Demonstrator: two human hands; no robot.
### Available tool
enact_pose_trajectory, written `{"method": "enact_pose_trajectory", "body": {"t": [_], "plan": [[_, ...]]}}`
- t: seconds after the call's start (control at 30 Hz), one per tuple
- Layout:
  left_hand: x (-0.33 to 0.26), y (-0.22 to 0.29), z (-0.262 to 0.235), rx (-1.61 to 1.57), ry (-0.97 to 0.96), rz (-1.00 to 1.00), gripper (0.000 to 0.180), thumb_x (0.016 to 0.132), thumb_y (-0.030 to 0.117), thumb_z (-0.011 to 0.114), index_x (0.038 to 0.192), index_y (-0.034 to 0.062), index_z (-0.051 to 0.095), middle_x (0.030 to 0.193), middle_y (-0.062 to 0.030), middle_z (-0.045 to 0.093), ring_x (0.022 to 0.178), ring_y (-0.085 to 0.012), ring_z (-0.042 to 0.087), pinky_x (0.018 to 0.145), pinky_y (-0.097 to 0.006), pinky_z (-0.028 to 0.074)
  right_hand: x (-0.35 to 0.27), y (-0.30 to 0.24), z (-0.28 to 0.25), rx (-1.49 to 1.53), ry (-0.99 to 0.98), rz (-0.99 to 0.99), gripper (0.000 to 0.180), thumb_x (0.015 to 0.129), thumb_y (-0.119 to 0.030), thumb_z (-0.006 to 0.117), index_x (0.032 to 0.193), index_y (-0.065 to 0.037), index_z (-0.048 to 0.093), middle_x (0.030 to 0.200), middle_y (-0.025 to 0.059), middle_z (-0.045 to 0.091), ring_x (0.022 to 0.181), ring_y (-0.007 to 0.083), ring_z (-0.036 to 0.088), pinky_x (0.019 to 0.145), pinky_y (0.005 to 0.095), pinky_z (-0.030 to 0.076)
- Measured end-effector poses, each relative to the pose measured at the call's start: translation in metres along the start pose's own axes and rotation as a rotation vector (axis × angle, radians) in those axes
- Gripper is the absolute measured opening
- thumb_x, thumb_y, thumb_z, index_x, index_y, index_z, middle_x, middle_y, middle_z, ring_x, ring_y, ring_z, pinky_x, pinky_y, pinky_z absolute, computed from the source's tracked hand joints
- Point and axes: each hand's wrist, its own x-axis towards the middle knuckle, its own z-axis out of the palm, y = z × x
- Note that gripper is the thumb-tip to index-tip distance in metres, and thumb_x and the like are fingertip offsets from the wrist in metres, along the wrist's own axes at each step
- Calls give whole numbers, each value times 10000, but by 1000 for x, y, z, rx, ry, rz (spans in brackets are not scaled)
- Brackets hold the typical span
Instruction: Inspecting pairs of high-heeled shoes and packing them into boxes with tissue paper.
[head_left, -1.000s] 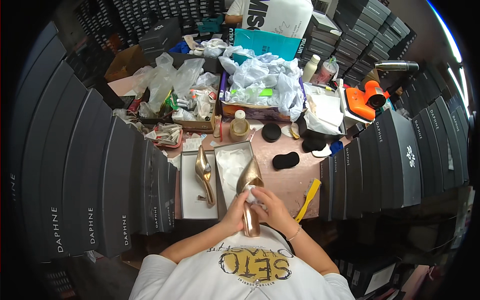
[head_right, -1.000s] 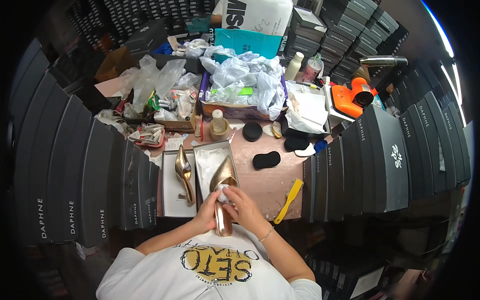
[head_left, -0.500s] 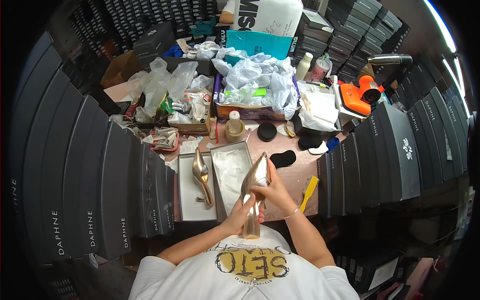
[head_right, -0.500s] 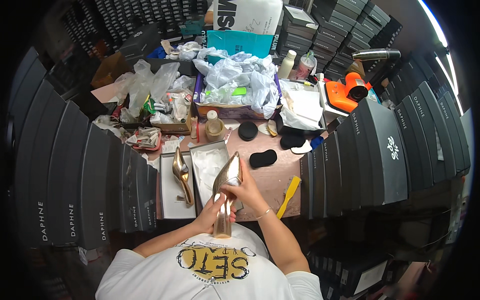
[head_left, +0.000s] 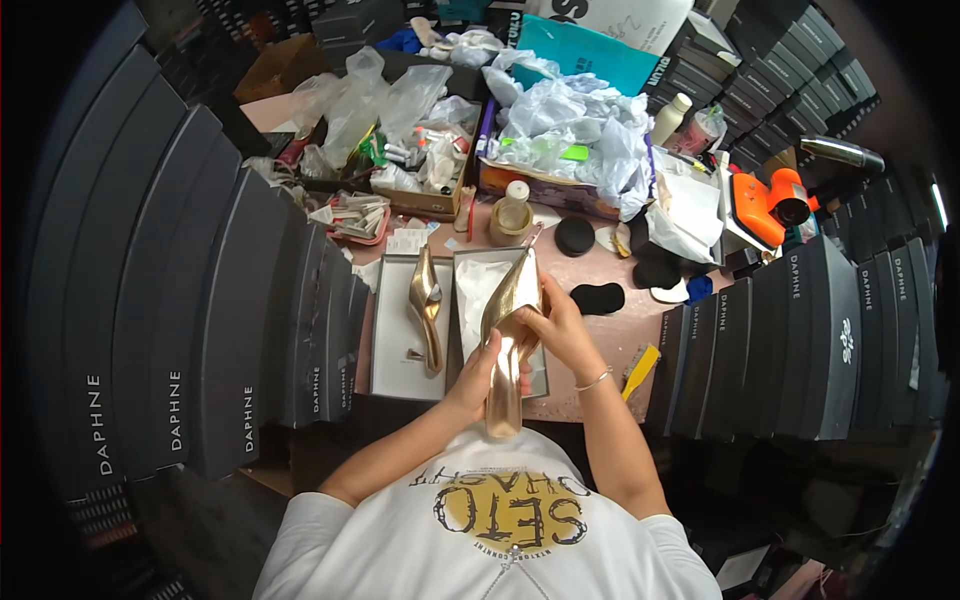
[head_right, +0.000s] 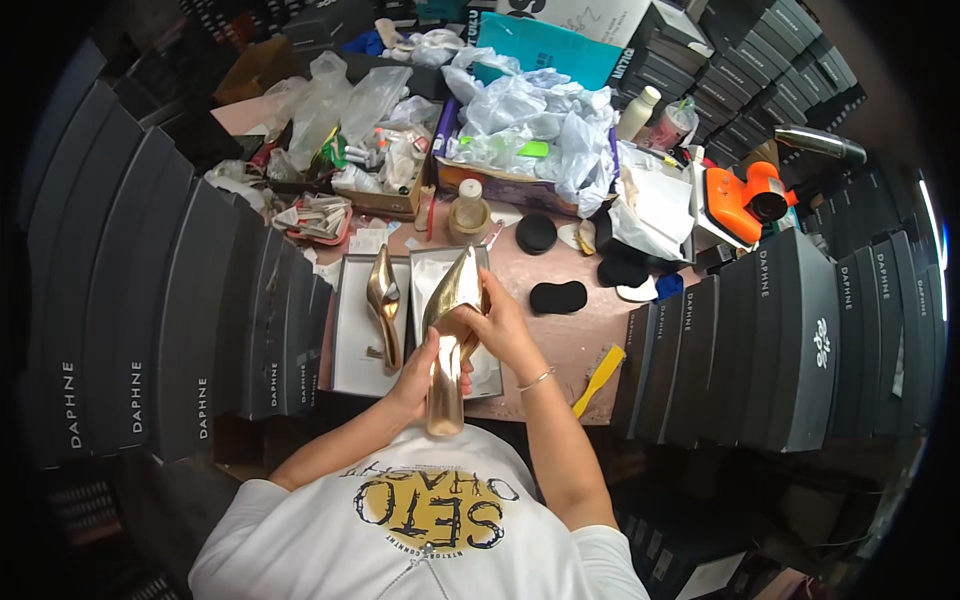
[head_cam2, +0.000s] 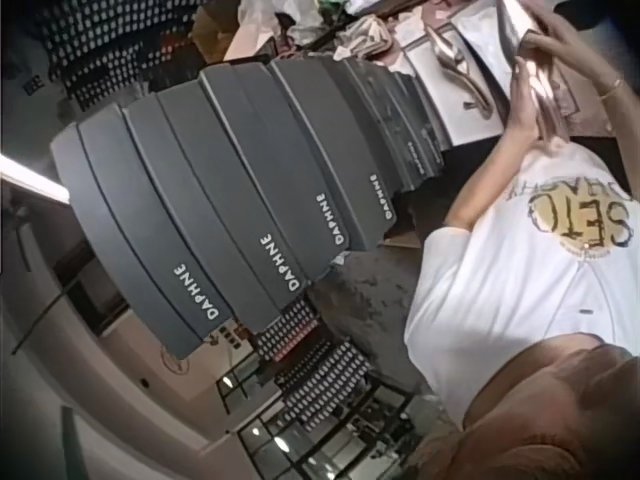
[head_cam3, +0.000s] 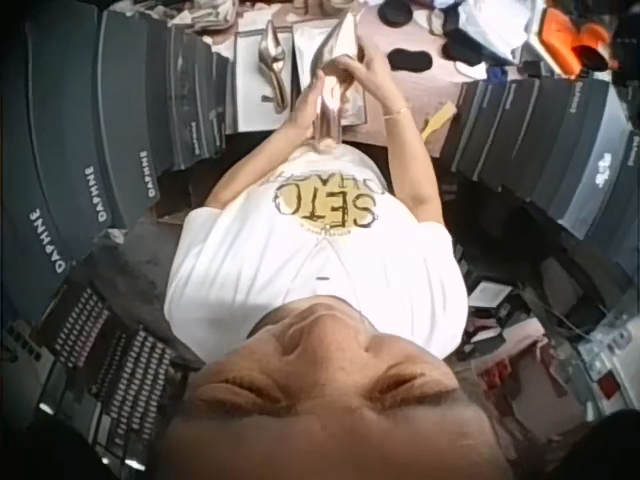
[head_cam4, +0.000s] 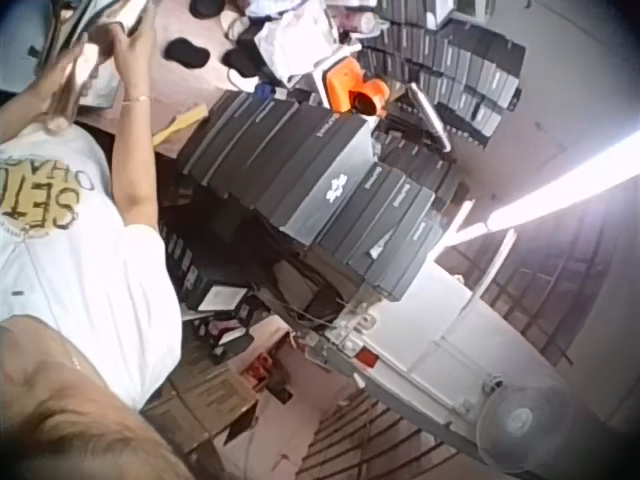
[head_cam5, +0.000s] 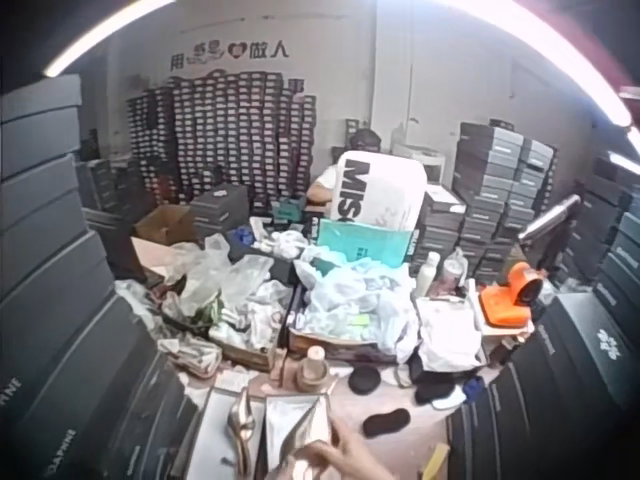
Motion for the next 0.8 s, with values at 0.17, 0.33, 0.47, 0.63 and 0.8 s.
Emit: {"method": "enact_pose_trajectory", "body": {"t": [0.17, 0.33, 0.47, 0.63, 0.8], "plan": [[5, 16, -14, -166, -214, 212, 748, 895, 629, 382, 1377, 59, 321, 1244, -104, 494, 1135, -212, 505, 964, -373, 427, -42, 22, 32, -37, -209, -26, 1105, 722, -243, 798, 1469, -41, 9, 1454, 223, 216, 1230, 273, 428, 887, 339, 470], [-22, 40, -41, 420, 29, 273, 398, 913, 227, 591, 1249, 22, 530, 1143, -80, 595, 1063, -171, 566, 922, -300, 457, -64, 56, 22, 361, 120, 321, 402, 866, -139, 609, 1209, 31, 485, 928, 105, 621, 821, 146, 605, 744, 260, 507], [37, 28, -158, 701, 737, 342, 771, 837, 293, 679, 1417, 46, 235, 1412, -163, 315, 1262, -278, 353, 973, -383, 373, -90, 49, -5, 745, 74, 293, 291, 865, -107, 579, 1120, 18, 512, 1071, 116, 577, 835, 170, 611, 743, 341, 548], [81, -9, -217, 889, 778, 235, 382, 828, 260, 657, 998, -67, 557, 829, -139, 636, 751, -220, 619, 703, -358, 490, -101, 38, 4, 789, 76, 264, 330, 845, -120, 605, 1132, 11, 506, 1066, 118, 569, 850, 173, 610, 754, 352, 555], [13, 42, -150, 241, 276, 178, 209, 954, 217, 492, 978, 25, 570, 833, -62, 607, 745, -137, 605, 663, -286, 510, -112, 46, 1, 773, 31, 181, 547, 894, -332, 578, 1296, -12, 393, 1208, 126, 485, 1017, 209, 536, 737, 354, 560]]}}
